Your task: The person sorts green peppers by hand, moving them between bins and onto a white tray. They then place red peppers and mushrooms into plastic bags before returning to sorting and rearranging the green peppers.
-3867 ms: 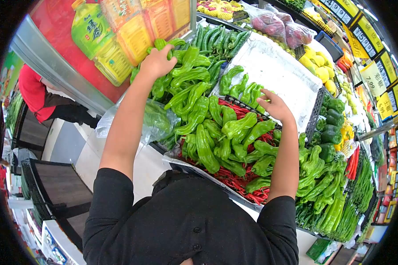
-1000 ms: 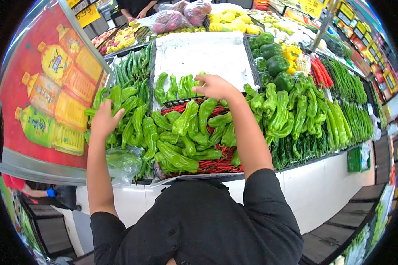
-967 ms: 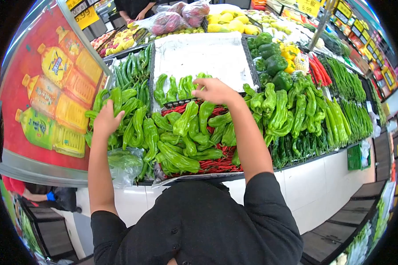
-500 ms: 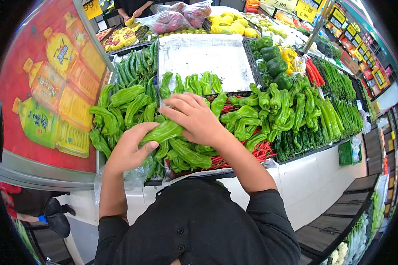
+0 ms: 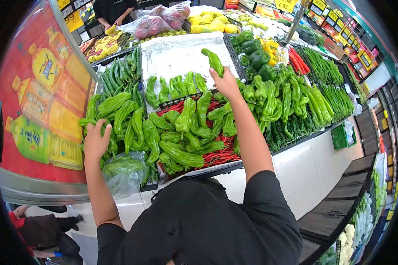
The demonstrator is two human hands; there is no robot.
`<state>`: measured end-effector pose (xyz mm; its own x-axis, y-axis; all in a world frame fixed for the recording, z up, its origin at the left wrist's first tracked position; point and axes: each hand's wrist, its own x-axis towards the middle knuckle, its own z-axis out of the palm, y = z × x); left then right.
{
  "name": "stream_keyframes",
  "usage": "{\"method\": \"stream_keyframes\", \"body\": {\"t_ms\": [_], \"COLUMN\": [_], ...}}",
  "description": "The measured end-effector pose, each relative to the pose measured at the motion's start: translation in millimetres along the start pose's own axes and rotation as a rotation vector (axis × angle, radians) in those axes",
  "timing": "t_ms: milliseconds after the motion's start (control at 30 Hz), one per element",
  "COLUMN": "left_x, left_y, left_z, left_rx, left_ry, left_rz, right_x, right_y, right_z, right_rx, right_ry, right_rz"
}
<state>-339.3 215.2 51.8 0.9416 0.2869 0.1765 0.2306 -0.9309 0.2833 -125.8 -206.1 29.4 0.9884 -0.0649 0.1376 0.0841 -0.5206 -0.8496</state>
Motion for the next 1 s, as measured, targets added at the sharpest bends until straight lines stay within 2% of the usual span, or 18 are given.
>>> {"method": "stream_keyframes", "body": {"t_ms": [167,200,233,267,333,433,467,500,567,667,767,867,933,967,1000], "left_x": [-5,-6,-6,-5,-3,-3,-2,-1,-7,-9,-12,-16,-16,-19,-25], "left_y": [2,2,-4,-10,-13,-20,-32,-24,-7,-25,-48,-2,-4,-4,6], "left_z": [10,12,16,20,23,24,30,27,17,28,37,22,26,29,24], "left_rx": [0.019,0.04,0.03,0.033,0.028,-0.005,0.001,0.002,0.007,-0.049,-0.065,-0.071,-0.044,-0.023,-0.074], "left_ry": [0.086,0.097,0.124,0.143,0.097,0.086,0.112,0.082,0.032,0.11,0.212,0.198,0.226,0.277,0.269], "left_rz": [0.004,0.003,0.041,0.089,0.052,0.077,0.091,0.033,-0.107,-0.132,0.092,0.039,0.014,0.045,-0.042], "right_x": [74,111,117,110,179,179,152,128,121,122,133,145,152,172,172], "right_y": [46,90,94,90,169,166,139,111,106,106,118,141,150,172,161], "right_z": [17,39,46,52,104,121,98,79,71,69,80,89,91,102,97], "right_rx": [-0.121,-0.208,-0.258,-0.258,-0.573,-0.334,-0.289,-0.24,-0.392,-0.562,-0.573,-0.596,-0.671,-0.813,-0.867], "right_ry": [-0.117,-0.092,-0.078,0.011,-0.068,-0.04,-0.064,-0.093,-0.25,-0.456,-0.498,-0.548,-0.605,-0.635,-0.633], "right_rz": [0.166,0.105,0.121,0.05,-0.239,0.158,0.255,0.345,0.4,0.36,0.294,0.162,0.117,0.038,0.061]}}
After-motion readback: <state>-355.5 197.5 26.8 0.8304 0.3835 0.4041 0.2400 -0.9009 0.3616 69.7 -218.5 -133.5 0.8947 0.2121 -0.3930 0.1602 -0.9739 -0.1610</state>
